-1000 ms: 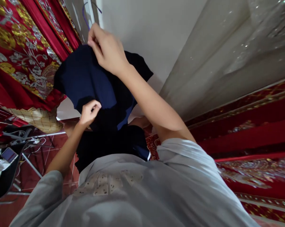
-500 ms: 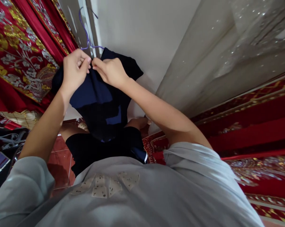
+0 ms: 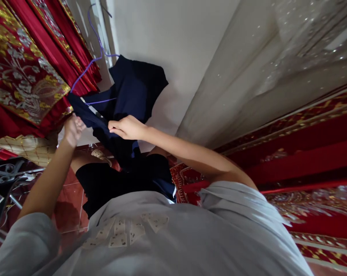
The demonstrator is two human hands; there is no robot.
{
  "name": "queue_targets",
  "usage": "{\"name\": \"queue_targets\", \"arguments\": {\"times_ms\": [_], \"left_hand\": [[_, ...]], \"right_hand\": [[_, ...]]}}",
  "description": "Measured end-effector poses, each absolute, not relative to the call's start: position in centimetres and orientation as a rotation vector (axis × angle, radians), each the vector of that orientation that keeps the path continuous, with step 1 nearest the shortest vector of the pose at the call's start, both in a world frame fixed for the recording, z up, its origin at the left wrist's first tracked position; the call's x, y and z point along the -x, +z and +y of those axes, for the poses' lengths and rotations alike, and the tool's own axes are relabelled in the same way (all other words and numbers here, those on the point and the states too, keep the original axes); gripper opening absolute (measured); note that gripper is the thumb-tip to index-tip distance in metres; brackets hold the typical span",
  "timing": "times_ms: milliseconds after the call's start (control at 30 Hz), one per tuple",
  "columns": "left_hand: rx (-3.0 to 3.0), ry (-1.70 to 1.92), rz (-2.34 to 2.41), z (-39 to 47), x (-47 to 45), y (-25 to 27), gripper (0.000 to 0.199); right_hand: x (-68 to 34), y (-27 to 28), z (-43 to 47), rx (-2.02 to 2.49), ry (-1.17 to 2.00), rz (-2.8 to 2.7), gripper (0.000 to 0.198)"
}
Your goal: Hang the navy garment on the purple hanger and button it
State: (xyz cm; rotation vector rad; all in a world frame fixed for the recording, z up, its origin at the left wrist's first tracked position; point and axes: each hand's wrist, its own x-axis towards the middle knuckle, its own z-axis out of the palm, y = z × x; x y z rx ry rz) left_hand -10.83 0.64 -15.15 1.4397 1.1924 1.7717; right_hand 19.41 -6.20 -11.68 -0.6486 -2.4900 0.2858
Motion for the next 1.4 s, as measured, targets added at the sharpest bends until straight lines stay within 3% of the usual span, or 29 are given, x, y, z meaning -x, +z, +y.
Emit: {"name": "queue_targets", "arguments": {"times_ms": [100, 200, 233, 333, 367, 533, 600, 700, 833, 933, 1033, 1167, 1400], "left_hand": [[-1.315, 1.577, 1.317, -1.5, 9.0, -19.0, 0.052], [-1.296, 1.519, 1.242, -3.0, 6.8, -19.0, 0.047], [-1.3, 1.526, 1.185, -3.5, 5.9, -18.3, 0.046], [-1.425, 1.601, 0.983, -5.1, 2.6, -14.5, 0.044], [-1.521, 1.623, 0.935, -5.8, 1.4, -13.1, 0.044], [-2.114, 1.613, 0.896, -7.5, -1.6, -8.7, 0.04], [-2.182, 1.45, 0.851, -7.1, -1.0, -9.8, 0.047], [-2.17, 0.969, 0.916, -6.2, 1.3, -13.6, 0.064], [-2.195, 0.551, 0.987, -6.7, 4.5, -17.2, 0.06], [-2.237, 0.704, 1.024, -7.6, 5.7, -16.2, 0.054], [-2.193, 0.968, 0.967, -7.9, 5.8, -14.1, 0.043], [-2.173, 0.912, 0.99, -7.4, 4.8, -13.4, 0.037], [-1.941, 1.161, 0.874, -4.3, 1.5, -16.4, 0.036]], "right_hand": [[-20.1, -12.4, -5.8, 0.688, 0.389, -2.46, 0.018], [-20.7, -13.8, -4.4, 0.738, 0.652, -2.477, 0.008], [-20.8, -14.3, -4.0, 0.739, 0.774, -2.454, 0.012], [-19.8, -15.1, -3.7, 0.646, 1.042, -2.272, 0.056], [-19.2, -15.0, -3.9, 0.594, 1.083, -2.201, 0.063], [-17.0, -13.2, -5.8, 0.594, 1.26, -1.874, 0.04], [-17.6, -12.1, -6.0, 0.622, 1.227, -2.033, 0.037], [-19.8, -10.3, -4.6, 0.682, 0.865, -2.417, 0.028], [-22.4, -8.6, 0.2, 0.791, 0.375, -2.289, 0.011], [-22.7, -8.9, 4.4, 0.799, 0.342, -2.033, 0.009], [-22.2, -10.5, 7.2, 0.929, 0.436, -1.834, 0.031], [-21.4, -12.5, 8.5, 1.024, 0.663, -1.668, 0.05], [-21.9, -11.9, 7.2, 0.969, 0.784, -1.652, 0.05]]}}
